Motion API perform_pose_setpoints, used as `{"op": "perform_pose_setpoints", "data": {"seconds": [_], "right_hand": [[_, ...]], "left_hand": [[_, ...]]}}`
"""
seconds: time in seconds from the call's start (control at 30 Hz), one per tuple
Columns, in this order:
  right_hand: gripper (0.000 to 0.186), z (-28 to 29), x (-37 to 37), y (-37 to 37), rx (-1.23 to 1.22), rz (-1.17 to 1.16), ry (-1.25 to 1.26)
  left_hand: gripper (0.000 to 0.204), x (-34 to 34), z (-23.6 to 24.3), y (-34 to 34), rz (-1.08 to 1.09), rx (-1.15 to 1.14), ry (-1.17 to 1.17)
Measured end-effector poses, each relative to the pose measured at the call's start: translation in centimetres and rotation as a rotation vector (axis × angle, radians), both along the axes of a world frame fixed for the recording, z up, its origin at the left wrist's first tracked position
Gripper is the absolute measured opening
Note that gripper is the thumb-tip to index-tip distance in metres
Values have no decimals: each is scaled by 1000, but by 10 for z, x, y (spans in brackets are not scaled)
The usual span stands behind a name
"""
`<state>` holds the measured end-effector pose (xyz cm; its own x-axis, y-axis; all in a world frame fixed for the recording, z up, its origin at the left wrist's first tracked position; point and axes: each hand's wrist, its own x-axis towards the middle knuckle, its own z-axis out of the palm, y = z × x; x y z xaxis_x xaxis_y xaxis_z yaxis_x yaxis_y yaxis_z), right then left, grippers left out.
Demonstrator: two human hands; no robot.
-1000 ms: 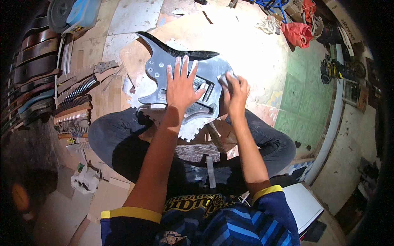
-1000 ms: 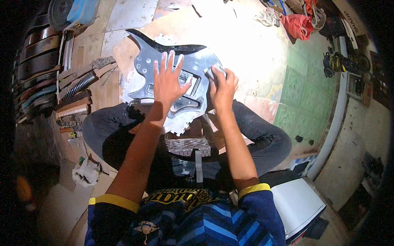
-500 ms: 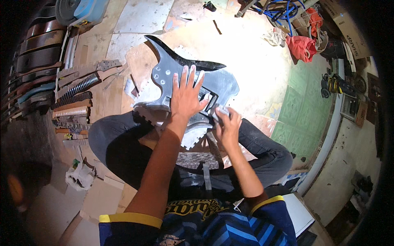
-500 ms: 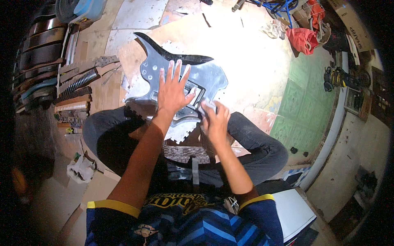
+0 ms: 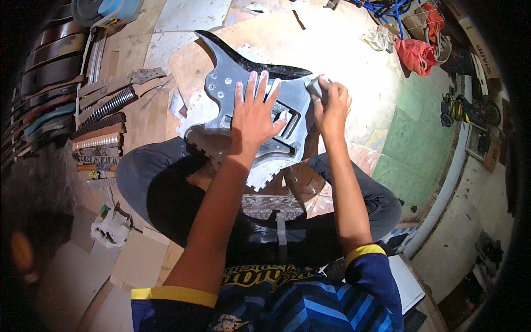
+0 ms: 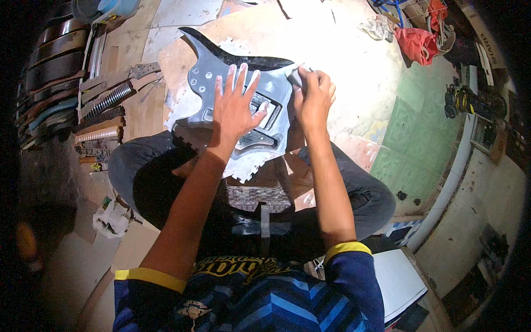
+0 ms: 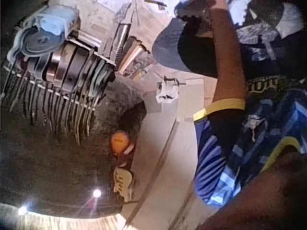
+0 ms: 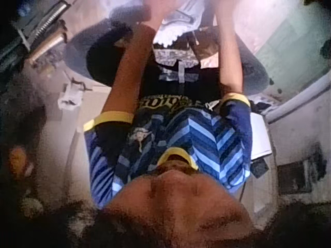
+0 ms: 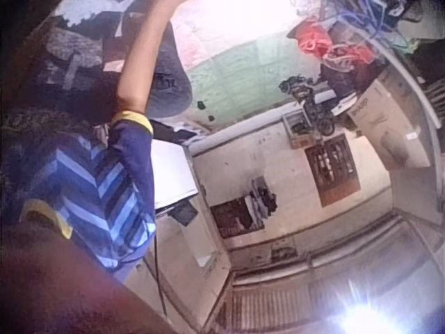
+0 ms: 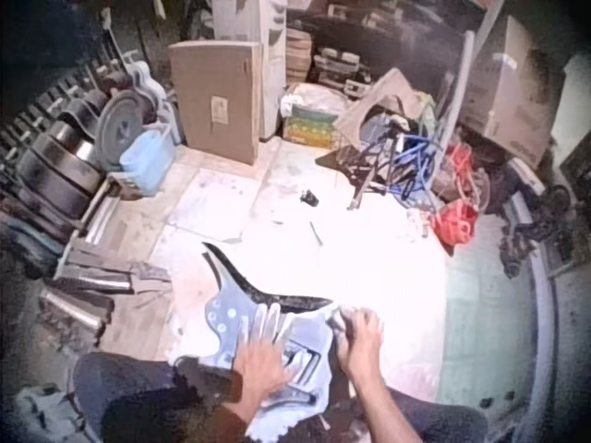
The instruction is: The person sands the surface of a guitar body using a sanding block, applying pressure and moving the block across different sections of the instrument while holding it steady with the other hand.
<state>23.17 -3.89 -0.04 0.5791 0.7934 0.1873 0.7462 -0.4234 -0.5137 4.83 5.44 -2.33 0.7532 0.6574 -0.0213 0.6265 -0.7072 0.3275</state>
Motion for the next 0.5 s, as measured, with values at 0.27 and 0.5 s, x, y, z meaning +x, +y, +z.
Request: {"op": "perform_pose_setpoints", "data": {"seconds": [0.27, 0.5], "right_hand": [[45, -10, -40, -53, -138, 140, -7], [48, -10, -68, -80, -151, 135, 33]], "left_hand": [[86, -4, 3, 6, -1, -7, 10], [85, -6, 3, 5, -24, -39, 55]]}}
